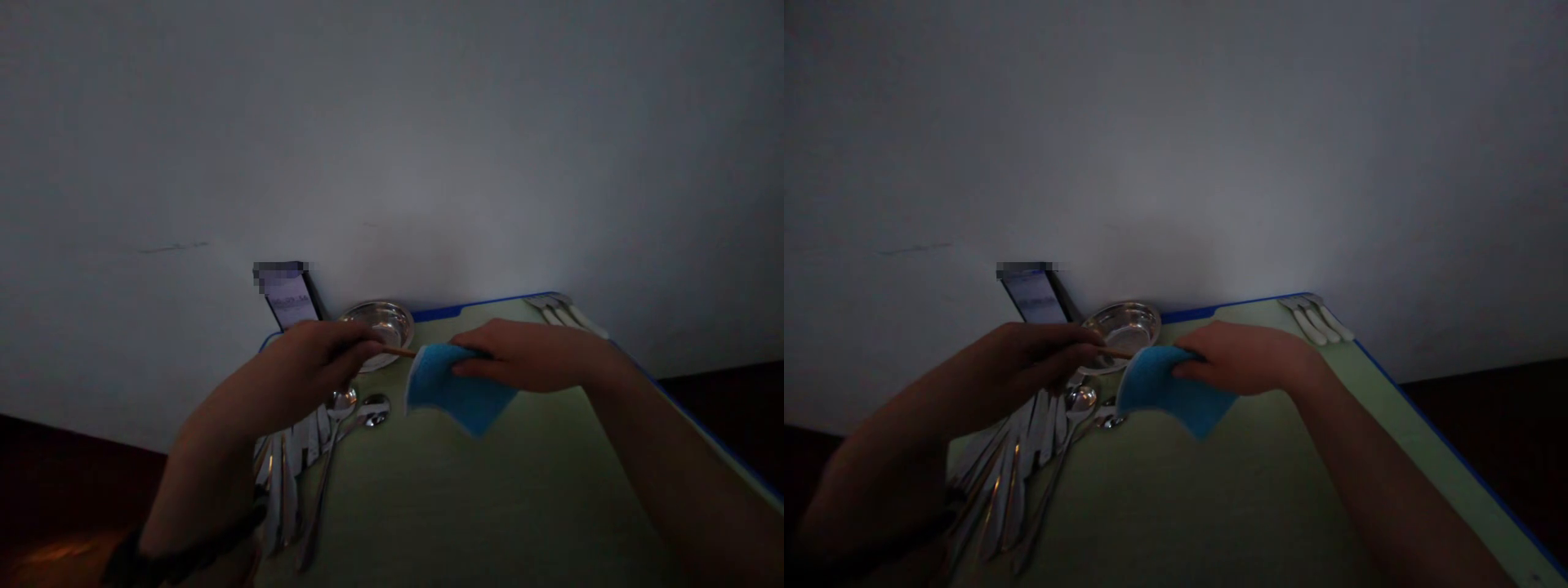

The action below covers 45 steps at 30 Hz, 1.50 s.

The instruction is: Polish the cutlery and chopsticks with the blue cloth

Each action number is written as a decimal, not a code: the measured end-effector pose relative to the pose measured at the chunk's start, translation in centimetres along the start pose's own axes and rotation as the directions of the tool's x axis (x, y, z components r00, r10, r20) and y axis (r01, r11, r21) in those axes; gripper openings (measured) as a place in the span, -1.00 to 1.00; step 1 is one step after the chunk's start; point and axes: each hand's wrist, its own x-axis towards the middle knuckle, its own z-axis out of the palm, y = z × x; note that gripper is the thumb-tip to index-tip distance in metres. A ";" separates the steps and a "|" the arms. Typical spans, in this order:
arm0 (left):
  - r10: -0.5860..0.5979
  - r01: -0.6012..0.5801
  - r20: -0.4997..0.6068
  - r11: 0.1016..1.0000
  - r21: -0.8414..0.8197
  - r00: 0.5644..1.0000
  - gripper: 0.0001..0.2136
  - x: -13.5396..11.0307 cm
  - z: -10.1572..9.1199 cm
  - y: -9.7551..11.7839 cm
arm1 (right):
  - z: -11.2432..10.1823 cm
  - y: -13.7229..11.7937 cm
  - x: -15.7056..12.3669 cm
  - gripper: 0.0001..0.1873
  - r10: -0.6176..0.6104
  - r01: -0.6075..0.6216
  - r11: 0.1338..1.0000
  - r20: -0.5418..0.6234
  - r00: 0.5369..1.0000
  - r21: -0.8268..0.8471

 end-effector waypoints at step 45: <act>-0.238 0.231 0.027 0.962 0.143 0.971 -0.68 -2.2 -1.5 -3.8 | -0.9 1.6 -0.7 -0.66 0.042 -0.054 0.996 -0.152 0.987 -0.072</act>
